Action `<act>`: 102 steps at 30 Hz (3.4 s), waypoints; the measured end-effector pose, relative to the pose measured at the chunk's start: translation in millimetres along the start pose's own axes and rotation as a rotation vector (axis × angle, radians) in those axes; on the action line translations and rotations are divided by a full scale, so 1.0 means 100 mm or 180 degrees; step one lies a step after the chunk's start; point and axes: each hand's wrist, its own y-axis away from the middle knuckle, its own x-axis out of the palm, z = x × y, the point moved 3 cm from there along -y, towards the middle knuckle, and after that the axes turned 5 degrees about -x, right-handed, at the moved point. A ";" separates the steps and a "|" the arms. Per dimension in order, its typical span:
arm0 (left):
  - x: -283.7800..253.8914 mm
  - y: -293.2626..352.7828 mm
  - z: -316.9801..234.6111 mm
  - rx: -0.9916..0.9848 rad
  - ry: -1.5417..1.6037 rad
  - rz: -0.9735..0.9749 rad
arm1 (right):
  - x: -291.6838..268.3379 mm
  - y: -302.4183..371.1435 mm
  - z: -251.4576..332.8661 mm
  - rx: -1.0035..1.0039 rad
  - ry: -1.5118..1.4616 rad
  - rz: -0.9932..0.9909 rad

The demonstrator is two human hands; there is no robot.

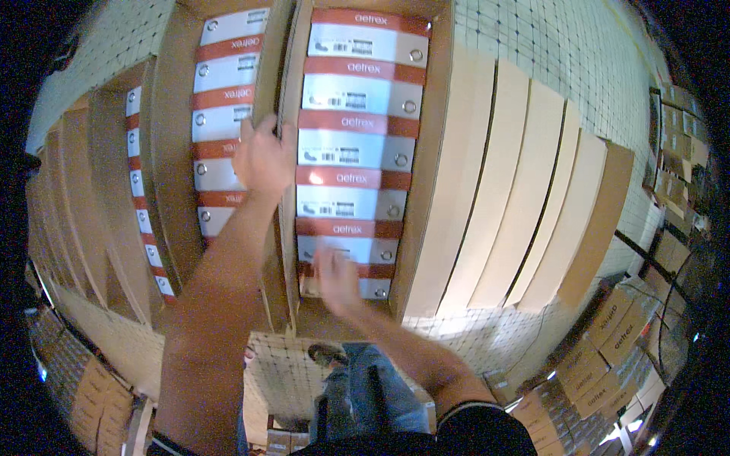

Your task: The person opens large cardboard boxes and places smaller product boxes inside them one by one. The person then closes the flaps of the large boxes. The task is performed in a warehouse setting with other workers visible in the background.

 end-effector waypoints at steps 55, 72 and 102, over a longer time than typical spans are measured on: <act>1.36 5.12 -0.05 -0.0817 0.0093 0.1369 | -2.69 1.57 -2.28 -0.1439 0.3692 0.0449; -0.68 3.91 -1.05 0.0875 0.0031 0.0179 | -4.06 1.92 -0.44 -0.2161 0.2421 -0.2308; -1.75 1.10 -3.53 0.2005 0.1365 -0.2213 | -4.71 -0.08 3.06 -0.3126 0.2946 -0.3467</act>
